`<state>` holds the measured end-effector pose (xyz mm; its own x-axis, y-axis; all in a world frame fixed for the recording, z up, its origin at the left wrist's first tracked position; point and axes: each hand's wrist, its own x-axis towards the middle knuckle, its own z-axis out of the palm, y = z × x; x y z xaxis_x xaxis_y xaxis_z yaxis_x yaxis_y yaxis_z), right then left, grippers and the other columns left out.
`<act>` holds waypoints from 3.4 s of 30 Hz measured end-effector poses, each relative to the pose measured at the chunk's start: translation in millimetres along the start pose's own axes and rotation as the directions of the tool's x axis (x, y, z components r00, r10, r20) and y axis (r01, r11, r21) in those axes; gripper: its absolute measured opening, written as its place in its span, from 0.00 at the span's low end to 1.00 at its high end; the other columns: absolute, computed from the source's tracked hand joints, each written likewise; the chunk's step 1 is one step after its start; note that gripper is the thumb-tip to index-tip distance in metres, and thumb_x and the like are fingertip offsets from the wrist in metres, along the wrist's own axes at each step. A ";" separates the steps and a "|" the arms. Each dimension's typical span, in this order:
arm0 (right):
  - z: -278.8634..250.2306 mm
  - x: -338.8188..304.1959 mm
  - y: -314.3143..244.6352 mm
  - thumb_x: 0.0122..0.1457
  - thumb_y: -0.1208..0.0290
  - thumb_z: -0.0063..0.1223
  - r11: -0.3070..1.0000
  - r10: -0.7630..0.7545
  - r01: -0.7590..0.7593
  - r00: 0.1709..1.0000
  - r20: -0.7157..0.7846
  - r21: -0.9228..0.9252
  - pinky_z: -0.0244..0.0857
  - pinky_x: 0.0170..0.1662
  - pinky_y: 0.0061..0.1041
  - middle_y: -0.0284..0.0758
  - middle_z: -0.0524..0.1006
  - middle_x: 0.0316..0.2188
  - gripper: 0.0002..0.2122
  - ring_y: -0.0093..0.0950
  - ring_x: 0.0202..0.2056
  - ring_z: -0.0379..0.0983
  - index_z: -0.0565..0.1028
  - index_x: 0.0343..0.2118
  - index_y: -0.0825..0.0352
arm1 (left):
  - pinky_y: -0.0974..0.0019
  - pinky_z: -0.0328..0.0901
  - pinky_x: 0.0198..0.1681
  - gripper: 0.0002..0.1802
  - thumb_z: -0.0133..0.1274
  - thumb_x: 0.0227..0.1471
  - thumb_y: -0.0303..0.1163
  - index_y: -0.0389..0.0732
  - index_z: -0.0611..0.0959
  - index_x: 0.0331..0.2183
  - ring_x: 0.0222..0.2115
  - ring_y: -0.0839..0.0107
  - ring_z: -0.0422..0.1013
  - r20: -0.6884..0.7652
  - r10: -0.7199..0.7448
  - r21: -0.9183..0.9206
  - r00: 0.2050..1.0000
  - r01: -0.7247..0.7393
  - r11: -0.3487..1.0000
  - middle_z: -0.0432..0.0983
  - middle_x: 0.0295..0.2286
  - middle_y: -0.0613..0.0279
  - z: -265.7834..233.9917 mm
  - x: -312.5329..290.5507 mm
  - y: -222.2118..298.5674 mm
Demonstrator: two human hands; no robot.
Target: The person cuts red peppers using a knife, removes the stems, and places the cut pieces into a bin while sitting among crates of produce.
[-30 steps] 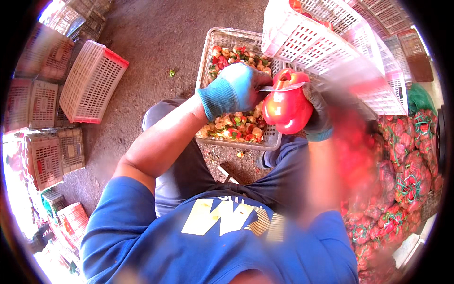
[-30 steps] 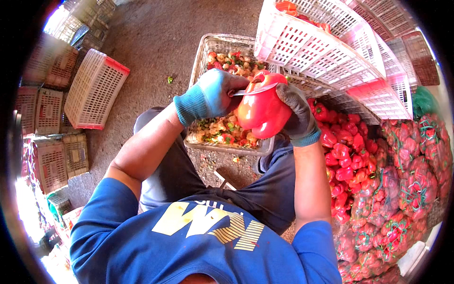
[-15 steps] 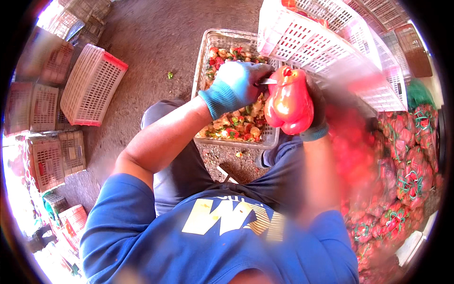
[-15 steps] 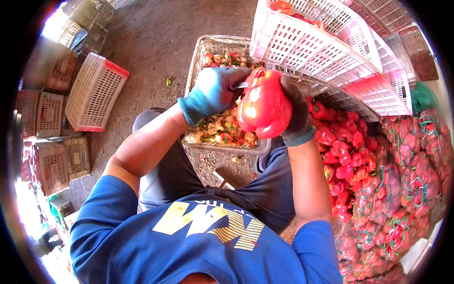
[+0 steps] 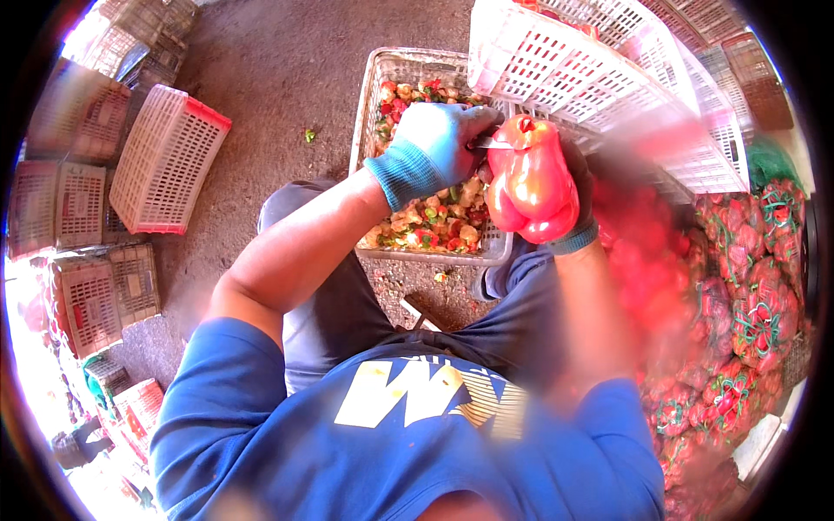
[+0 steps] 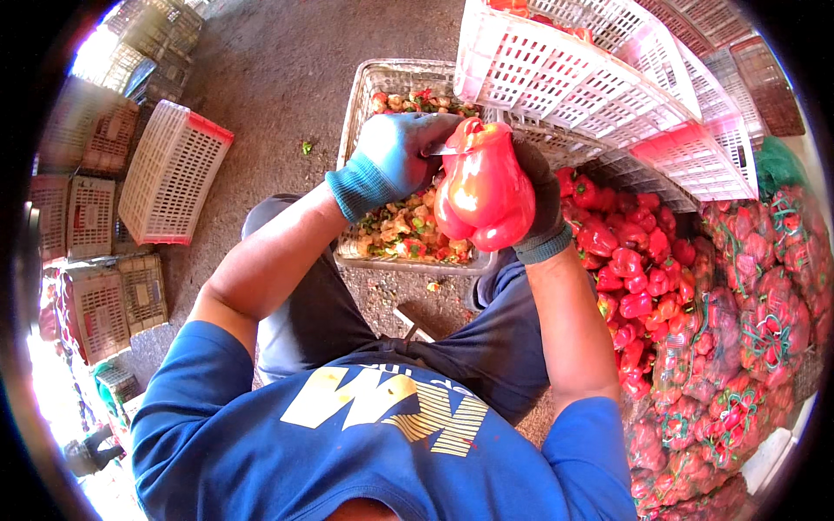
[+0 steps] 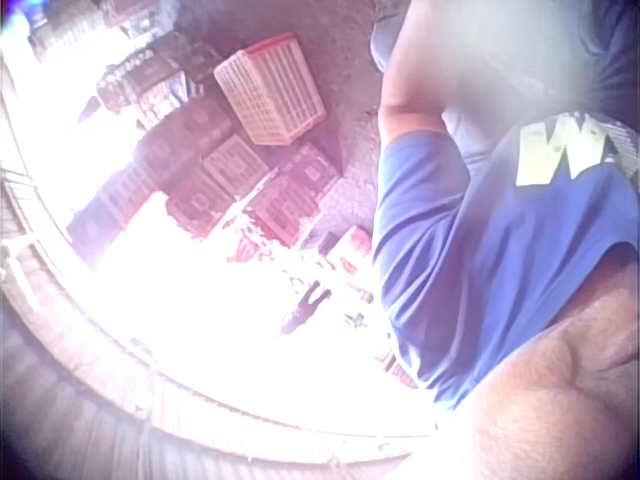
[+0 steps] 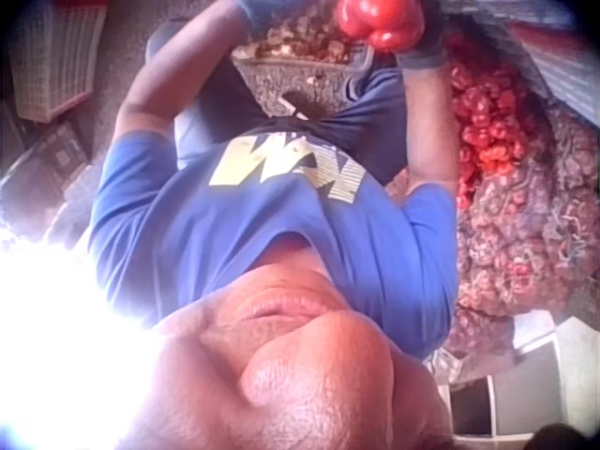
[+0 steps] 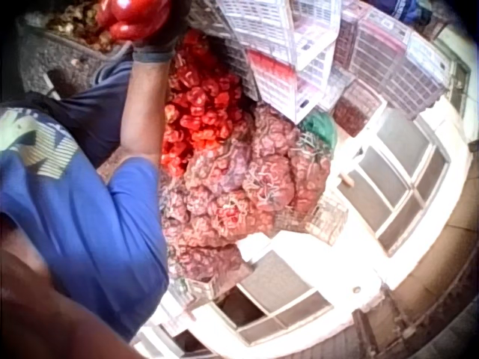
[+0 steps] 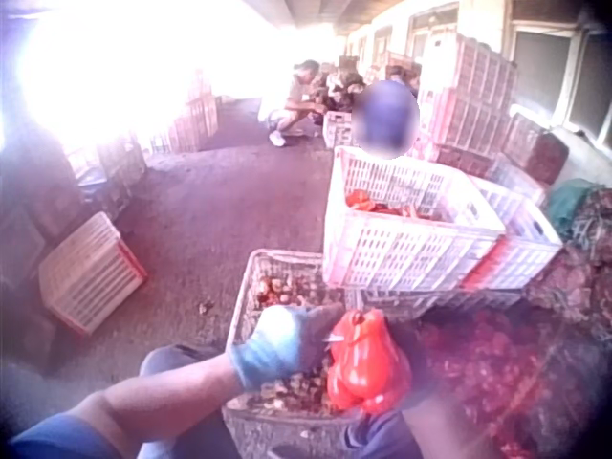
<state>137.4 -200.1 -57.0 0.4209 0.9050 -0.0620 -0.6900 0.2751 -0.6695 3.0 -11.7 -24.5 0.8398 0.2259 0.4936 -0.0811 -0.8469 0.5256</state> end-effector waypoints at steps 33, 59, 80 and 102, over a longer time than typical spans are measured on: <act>45.1 20.8 -11.8 0.52 0.60 0.67 0.952 -0.038 0.060 0.996 0.078 -0.300 0.64 0.62 0.37 0.38 0.75 0.53 0.32 0.34 0.55 0.72 0.70 0.58 0.69 | 0.68 0.72 0.29 0.32 0.45 0.64 0.58 0.37 0.84 0.47 0.22 0.76 0.75 0.416 -0.321 -0.549 0.851 0.516 0.658 0.79 0.21 0.61 -46.9 -9.4 -26.5; 20.3 46.0 -10.8 0.67 0.56 0.52 0.885 -0.313 0.110 0.859 -0.404 -0.452 0.72 0.43 0.23 0.33 0.82 0.39 0.19 0.20 0.37 0.77 0.81 0.42 0.70 | 0.76 0.63 0.28 0.39 0.65 0.54 0.47 0.38 0.72 0.61 0.26 0.83 0.68 0.368 -0.461 -0.699 0.808 0.567 0.436 0.78 0.35 0.68 -9.4 -8.9 0.0; 4.9 34.9 -20.9 0.58 0.54 0.68 0.445 -0.647 0.293 0.759 -0.078 -0.846 0.71 0.46 0.25 0.33 0.81 0.40 0.24 0.20 0.40 0.75 0.77 0.47 0.69 | 0.72 0.69 0.28 0.17 0.57 0.62 0.41 0.38 0.83 0.44 0.26 0.84 0.73 0.528 -0.273 -0.323 0.804 0.488 0.811 0.80 0.26 0.67 2.1 -11.1 3.7; 27.8 19.9 -20.3 0.62 0.39 0.53 0.854 -0.220 -0.052 0.866 -0.449 -0.517 0.74 0.24 0.25 0.35 0.82 0.36 0.29 0.27 0.28 0.81 0.76 0.52 0.62 | 0.71 0.68 0.26 0.19 0.56 0.62 0.47 0.38 0.84 0.37 0.21 0.81 0.71 0.714 -0.357 -0.226 0.602 0.680 0.697 0.76 0.21 0.70 12.0 -6.1 -23.6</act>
<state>143.4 -178.6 -24.0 0.7807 0.5774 -0.2391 -0.3065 0.0203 -0.9516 6.2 1.1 -48.1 0.9181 0.0946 -0.3849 0.3938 -0.3281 0.8587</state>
